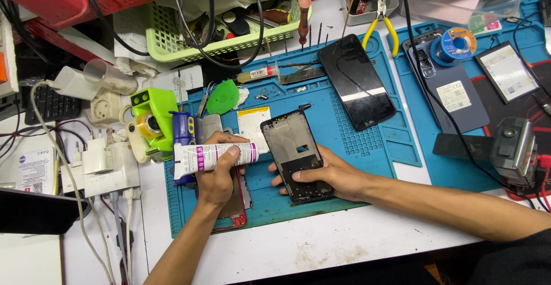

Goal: The person applies adhesive from a tube onto the back frame of a disassembled smartphone. The person holds the phone steady with one hand while squeezing the tube with the other to dispense the adhesive along the edges of the device.

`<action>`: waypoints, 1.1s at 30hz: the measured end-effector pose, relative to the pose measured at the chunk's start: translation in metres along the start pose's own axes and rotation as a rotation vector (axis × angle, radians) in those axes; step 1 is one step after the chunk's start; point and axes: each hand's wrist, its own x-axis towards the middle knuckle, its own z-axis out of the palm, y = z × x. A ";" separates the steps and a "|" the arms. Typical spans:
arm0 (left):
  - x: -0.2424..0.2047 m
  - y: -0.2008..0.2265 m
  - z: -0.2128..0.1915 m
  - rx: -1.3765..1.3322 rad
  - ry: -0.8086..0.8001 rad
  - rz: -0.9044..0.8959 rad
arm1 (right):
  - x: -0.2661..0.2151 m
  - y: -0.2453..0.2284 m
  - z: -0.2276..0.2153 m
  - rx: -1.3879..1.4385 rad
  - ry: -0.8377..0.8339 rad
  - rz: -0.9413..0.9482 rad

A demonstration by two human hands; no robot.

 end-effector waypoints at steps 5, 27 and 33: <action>-0.001 -0.005 0.000 0.006 0.004 -0.005 | 0.000 0.000 0.000 0.004 0.001 0.008; -0.003 -0.011 -0.003 -0.103 0.015 0.011 | 0.002 0.005 -0.002 0.024 -0.002 0.007; -0.004 -0.006 -0.002 -0.128 0.017 0.021 | 0.003 -0.006 0.001 0.021 -0.030 0.035</action>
